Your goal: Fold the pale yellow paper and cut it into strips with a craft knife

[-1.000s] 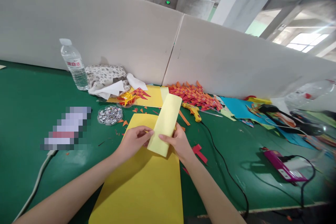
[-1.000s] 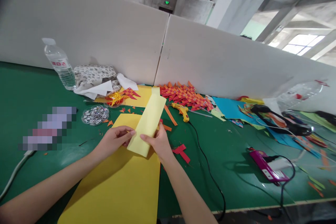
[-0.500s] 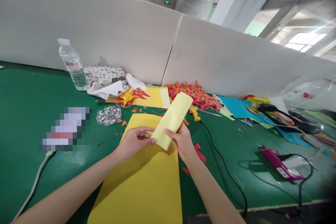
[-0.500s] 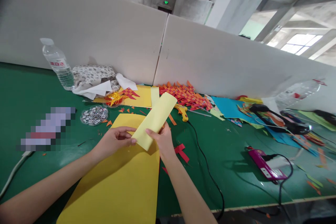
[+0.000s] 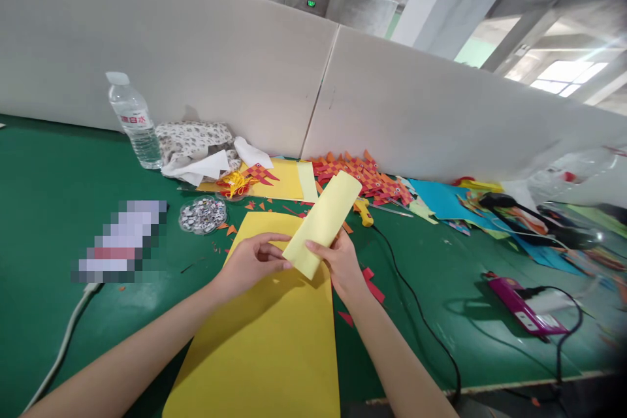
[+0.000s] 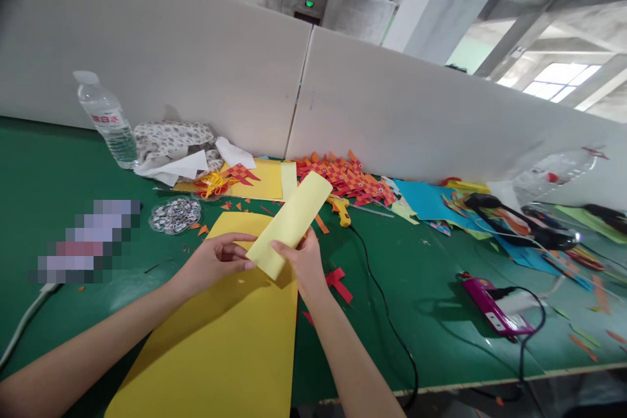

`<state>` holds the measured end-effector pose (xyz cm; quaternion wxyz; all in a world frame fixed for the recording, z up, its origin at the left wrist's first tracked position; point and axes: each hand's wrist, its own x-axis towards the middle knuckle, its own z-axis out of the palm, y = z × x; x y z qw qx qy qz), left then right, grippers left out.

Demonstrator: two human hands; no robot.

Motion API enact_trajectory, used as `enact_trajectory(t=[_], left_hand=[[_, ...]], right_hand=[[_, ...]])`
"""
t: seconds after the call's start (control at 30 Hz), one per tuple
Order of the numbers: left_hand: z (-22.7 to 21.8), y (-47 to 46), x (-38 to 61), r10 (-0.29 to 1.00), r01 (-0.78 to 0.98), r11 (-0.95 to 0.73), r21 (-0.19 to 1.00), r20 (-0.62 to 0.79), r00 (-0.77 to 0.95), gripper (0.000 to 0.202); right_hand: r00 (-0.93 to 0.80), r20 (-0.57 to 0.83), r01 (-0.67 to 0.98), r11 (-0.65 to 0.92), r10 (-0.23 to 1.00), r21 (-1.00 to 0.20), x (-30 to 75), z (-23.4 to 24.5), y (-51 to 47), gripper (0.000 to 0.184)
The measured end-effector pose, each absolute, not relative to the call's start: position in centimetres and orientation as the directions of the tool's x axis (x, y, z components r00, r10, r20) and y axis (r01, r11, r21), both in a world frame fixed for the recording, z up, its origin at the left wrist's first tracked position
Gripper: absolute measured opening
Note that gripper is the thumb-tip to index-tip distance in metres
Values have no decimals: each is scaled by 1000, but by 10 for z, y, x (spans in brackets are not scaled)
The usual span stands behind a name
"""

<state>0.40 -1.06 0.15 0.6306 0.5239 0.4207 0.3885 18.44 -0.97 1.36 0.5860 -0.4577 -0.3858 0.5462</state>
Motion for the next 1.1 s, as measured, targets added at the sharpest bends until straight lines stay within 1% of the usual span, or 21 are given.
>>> enact_trajectory(t=[0.07,0.17,0.37,0.43,0.57,0.77,0.97,1.1], left_hand=[[1,-10,4,939,-62,125,990,-97,331,52],[1,-9,3,944,-45,104,994,-84,318,51],[1,-10,3,937,-29,121,992,-104,333,49],[0,-10,4,933,-21,140,990,-124,339,45],[-3,-9,3,942,29,148,989,-150,301,33],[-5,-9,3,936,54,113,992,-125,329,28],[-2,-12,4,947,152,-1,988,-48,318,20],[2,-17,4,920,269,-118,956,3,392,28]], right_hand=[[83,-73,-295,-45,994,-954,185,13,-10,59],[53,-93,-301,-73,994,-951,185,13,-11,60],[75,-48,-256,-27,996,-966,186,11,-10,61],[82,-37,-230,-17,996,-973,185,10,-9,61],[77,-19,-202,-3,997,-979,184,8,-9,61],[74,-6,-185,8,997,-983,183,3,-7,62],[23,-10,-179,-6,1000,-984,181,5,-10,64],[-67,-3,-160,-14,998,-987,180,6,-13,64]])
